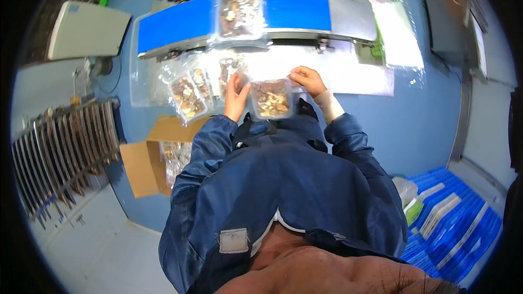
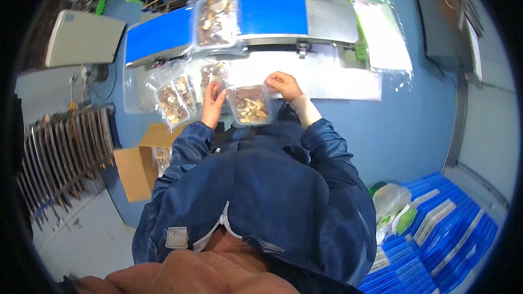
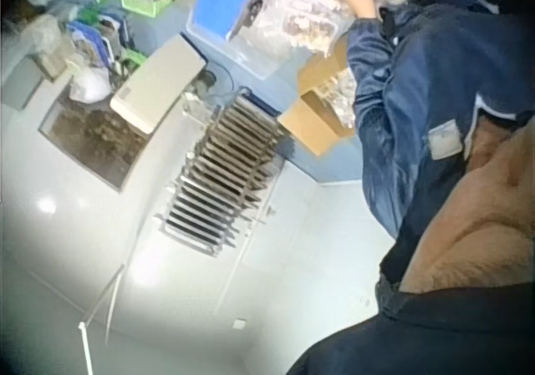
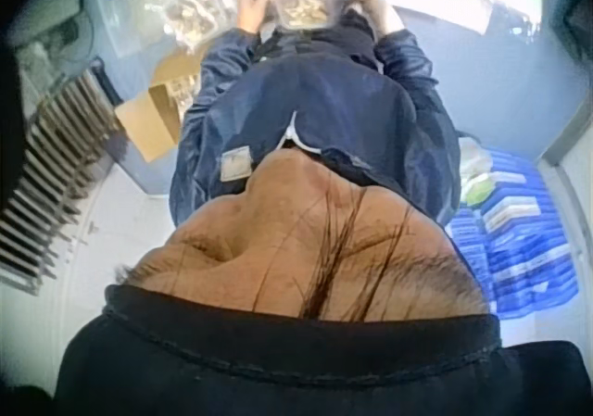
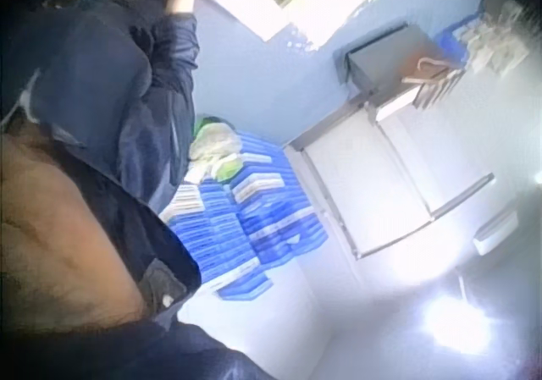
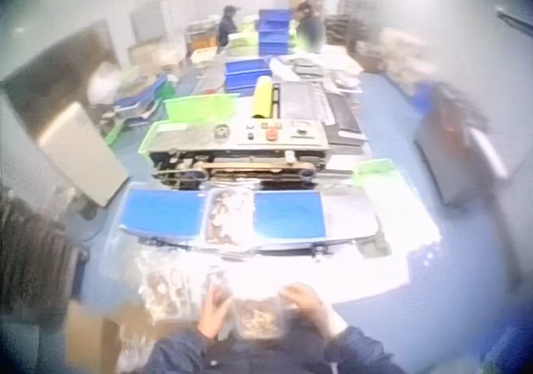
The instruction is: The person repeatedly picks up clear plastic bags containing mixed dried food items, places them on a conveyor belt, and then collects them from the other side. They stack the processed bags on the table and periodically transfer stacks into a cardboard box.
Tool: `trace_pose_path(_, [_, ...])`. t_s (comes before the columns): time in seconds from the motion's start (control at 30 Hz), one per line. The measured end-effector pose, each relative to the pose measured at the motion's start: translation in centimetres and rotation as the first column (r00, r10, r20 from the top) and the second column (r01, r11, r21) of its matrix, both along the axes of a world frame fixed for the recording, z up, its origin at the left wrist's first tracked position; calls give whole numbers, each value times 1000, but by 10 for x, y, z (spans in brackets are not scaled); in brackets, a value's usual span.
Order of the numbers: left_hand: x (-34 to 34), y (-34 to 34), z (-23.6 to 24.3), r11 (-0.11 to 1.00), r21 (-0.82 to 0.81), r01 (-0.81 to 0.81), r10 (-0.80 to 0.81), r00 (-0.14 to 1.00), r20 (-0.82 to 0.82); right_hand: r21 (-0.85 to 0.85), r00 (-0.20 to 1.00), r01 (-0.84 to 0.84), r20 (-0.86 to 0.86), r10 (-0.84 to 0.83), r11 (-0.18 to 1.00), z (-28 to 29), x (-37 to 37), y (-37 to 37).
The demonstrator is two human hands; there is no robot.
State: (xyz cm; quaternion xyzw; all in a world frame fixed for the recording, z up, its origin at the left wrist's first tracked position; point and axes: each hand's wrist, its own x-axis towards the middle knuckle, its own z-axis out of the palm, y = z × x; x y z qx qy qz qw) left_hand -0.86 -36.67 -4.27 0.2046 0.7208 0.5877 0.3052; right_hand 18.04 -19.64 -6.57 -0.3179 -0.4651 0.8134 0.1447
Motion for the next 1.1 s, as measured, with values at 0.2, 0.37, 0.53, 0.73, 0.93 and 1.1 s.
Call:
trace_pose_path(0.2, [37, 81, 63, 935, 131, 331, -353, 819, 453, 286, 952, 265, 73, -297, 921, 90, 65, 21])
trace_pose_path(0.37, [51, 167, 87, 880, 209, 427, -474, 752, 459, 473, 885, 395, 34, -464, 788, 130, 86, 73])
trace_pose_path(0.53, [52, 237, 92, 865, 290, 409, -499, 645, 579, 557, 759, 525, 37, -650, 644, 123, 91, 145])
trace_pose_path(0.73, [41, 318, 56, 926, 185, 330, -363, 635, 682, 501, 729, 544, 115, -675, 673, 101, 84, 216])
trace_pose_path(0.93, [36, 367, 51, 944, 58, 326, -252, 592, 765, 462, 725, 560, 128, -676, 688, 97, 79, 258])
trace_pose_path(1.1, [21, 381, 47, 940, 28, 339, -238, 596, 767, 477, 758, 496, 171, -630, 726, 102, 67, 277])
